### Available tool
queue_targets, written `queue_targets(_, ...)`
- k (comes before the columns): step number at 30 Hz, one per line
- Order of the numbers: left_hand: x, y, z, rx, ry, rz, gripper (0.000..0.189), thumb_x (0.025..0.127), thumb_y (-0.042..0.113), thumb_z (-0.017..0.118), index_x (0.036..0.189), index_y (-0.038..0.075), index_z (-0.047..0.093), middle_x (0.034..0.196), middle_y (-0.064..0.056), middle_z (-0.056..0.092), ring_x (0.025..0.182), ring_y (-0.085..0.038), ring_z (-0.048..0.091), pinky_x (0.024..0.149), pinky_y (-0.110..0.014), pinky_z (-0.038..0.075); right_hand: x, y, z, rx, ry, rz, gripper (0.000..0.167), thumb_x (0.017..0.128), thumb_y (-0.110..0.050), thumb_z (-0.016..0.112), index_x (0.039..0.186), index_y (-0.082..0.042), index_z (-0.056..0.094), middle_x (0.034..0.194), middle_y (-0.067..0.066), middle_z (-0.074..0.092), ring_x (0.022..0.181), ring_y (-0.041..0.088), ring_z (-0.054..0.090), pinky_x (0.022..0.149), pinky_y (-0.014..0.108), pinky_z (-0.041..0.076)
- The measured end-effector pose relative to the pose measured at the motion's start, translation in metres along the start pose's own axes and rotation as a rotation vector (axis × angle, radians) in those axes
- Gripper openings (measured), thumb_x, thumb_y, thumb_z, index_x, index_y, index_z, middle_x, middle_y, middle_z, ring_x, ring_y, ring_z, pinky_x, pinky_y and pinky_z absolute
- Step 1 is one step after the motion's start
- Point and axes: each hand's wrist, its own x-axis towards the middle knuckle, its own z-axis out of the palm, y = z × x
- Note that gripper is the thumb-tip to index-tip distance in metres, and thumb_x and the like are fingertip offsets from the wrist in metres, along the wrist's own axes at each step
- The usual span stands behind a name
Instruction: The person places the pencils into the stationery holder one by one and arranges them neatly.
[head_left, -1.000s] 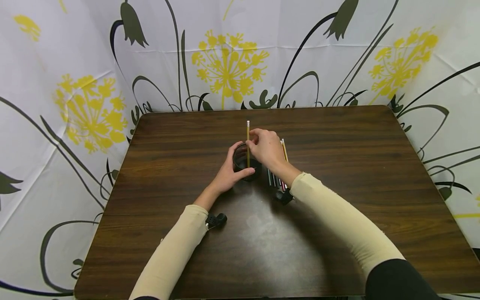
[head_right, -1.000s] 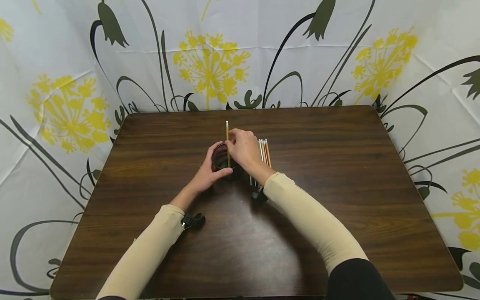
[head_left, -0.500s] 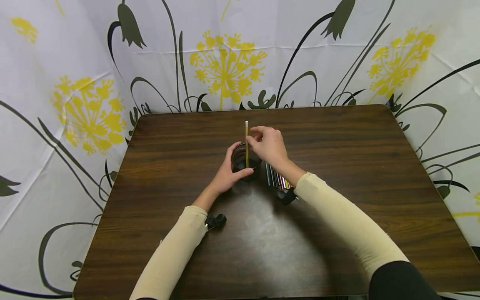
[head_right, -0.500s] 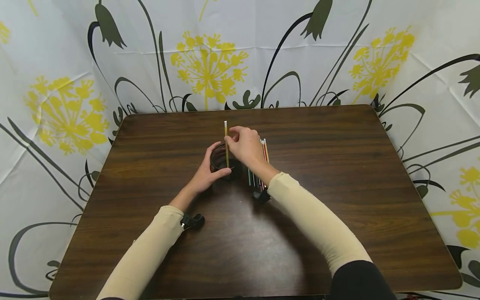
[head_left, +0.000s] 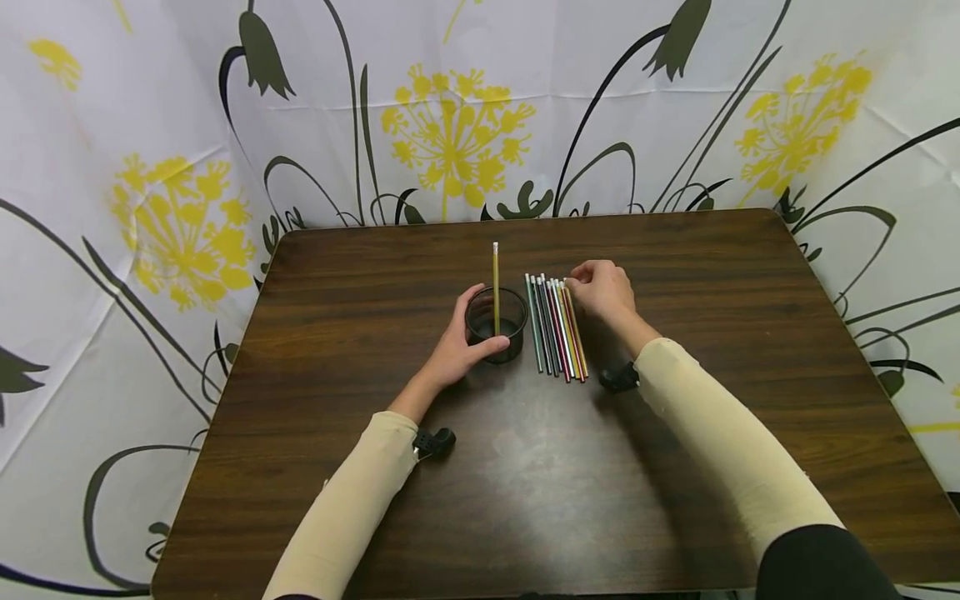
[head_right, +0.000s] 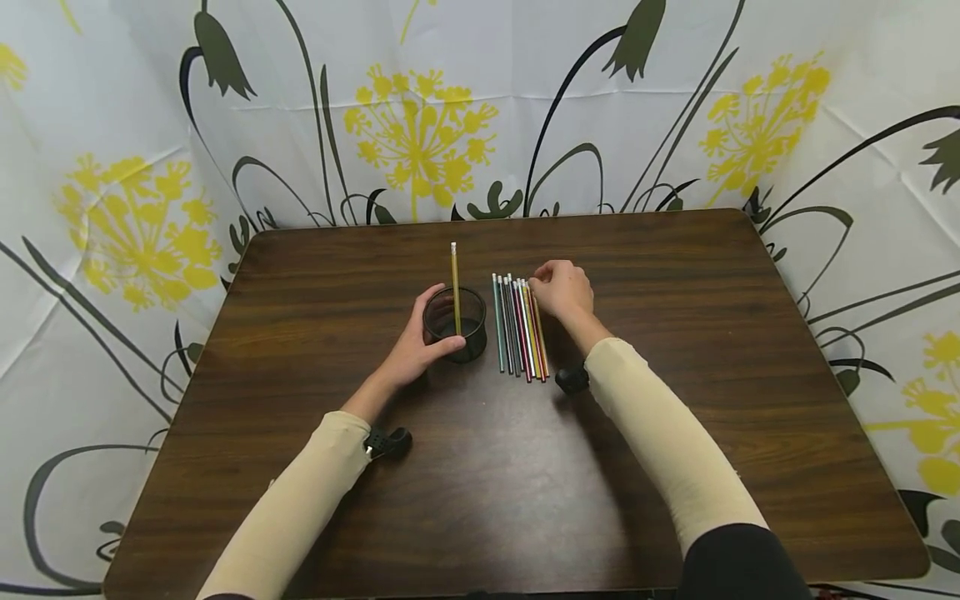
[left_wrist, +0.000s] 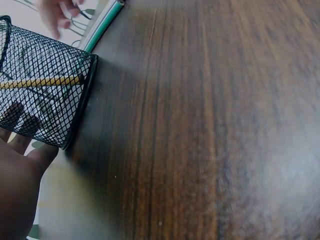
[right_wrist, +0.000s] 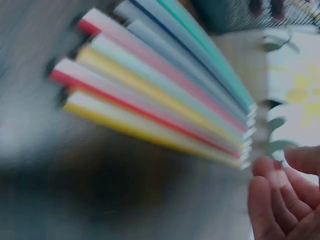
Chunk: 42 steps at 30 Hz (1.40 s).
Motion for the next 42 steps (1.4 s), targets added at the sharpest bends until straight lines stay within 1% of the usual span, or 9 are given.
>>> queue_targets(3,0.0,0.004,0.0,0.016,-0.003,-0.004,0.084,0.089,0.004,0.07,0.153,0.008,0.015,0.149,-0.023,0.032,0.139,-0.044,0.027,0.109,-0.062,0.022,0.002,0.016,0.004,0.003,-0.083,0.018,0.027,0.096,-0.027,0.064,0.111,-0.006,0.068,0.095,0.01,0.069,0.07,0.022,0.067,0.06,0.033,0.053)
queue_targets(7,0.0,0.003,0.001,0.024,-0.006,-0.007,0.084,0.089,0.007,0.071,0.153,0.008,0.016,0.15,-0.022,0.032,0.139,-0.042,0.028,0.11,-0.06,0.023,0.003,0.028,0.01,0.003,-0.13,0.026,0.025,0.096,-0.026,0.065,0.108,-0.004,0.068,0.092,0.011,0.069,0.069,0.02,0.067,0.055,0.029,0.053)
queue_targets(13,-0.001,0.001,0.0,0.0,-0.002,0.011,0.084,0.089,0.003,0.069,0.153,0.007,0.016,0.149,-0.024,0.032,0.139,-0.044,0.027,0.11,-0.062,0.022,0.005,0.028,0.013,-0.049,-0.137,0.028,0.023,0.095,-0.025,0.066,0.105,-0.006,0.07,0.083,0.009,0.07,0.066,0.019,0.066,0.057,0.031,0.054)
queue_targets(18,0.0,0.003,0.0,-0.008,-0.002,0.006,0.085,0.089,0.007,0.071,0.153,0.007,0.016,0.149,-0.023,0.032,0.139,-0.043,0.028,0.11,-0.061,0.022,0.003,0.022,0.009,-0.185,-0.135,0.048,0.024,0.093,-0.027,0.066,0.106,-0.007,0.069,0.075,0.006,0.07,0.065,0.02,0.065,0.06,0.036,0.05)
queue_targets(24,0.0,-0.001,0.0,-0.02,-0.006,-0.003,0.085,0.089,0.005,0.07,0.153,0.008,0.015,0.15,-0.022,0.031,0.139,-0.043,0.026,0.111,-0.06,0.021,0.001,0.018,0.008,-0.303,-0.093,0.033,0.024,0.089,-0.027,0.068,0.103,-0.008,0.07,0.077,0.005,0.069,0.072,0.024,0.063,0.064,0.04,0.048)
queue_targets(30,0.003,-0.027,-0.002,0.009,0.02,-0.013,0.086,0.088,0.019,0.075,0.153,0.028,0.019,0.151,-0.006,0.034,0.141,-0.031,0.029,0.112,-0.054,0.024,0.002,0.022,0.008,-0.25,-0.118,0.075,0.024,0.089,-0.028,0.068,0.103,-0.008,0.068,0.072,0.005,0.069,0.066,0.021,0.064,0.061,0.037,0.048)
queue_targets(32,0.003,-0.031,-0.002,0.018,0.02,-0.017,0.085,0.088,0.023,0.075,0.152,0.031,0.019,0.15,-0.004,0.034,0.141,-0.03,0.03,0.112,-0.053,0.024,0.002,0.023,0.005,-0.211,-0.133,0.097,0.024,0.09,-0.027,0.068,0.104,-0.007,0.068,0.072,0.006,0.069,0.064,0.02,0.065,0.06,0.036,0.05)
queue_targets(37,0.0,-0.01,-0.001,-0.025,0.002,0.004,0.085,0.089,0.009,0.072,0.153,0.014,0.017,0.15,-0.019,0.032,0.14,-0.042,0.026,0.111,-0.06,0.021,0.002,0.024,-0.009,-0.109,-0.127,0.118,0.026,0.092,-0.024,0.066,0.11,-0.005,0.067,0.075,0.008,0.071,0.062,0.019,0.067,0.059,0.035,0.053)
queue_targets(42,-0.001,0.003,0.0,-0.03,-0.001,0.008,0.083,0.088,0.003,0.069,0.152,0.006,0.017,0.148,-0.024,0.032,0.138,-0.047,0.026,0.109,-0.062,0.021,0.003,0.018,-0.027,-0.023,-0.016,0.073,0.024,0.092,-0.023,0.065,0.109,-0.007,0.068,0.08,0.009,0.073,0.06,0.018,0.068,0.055,0.031,0.05)
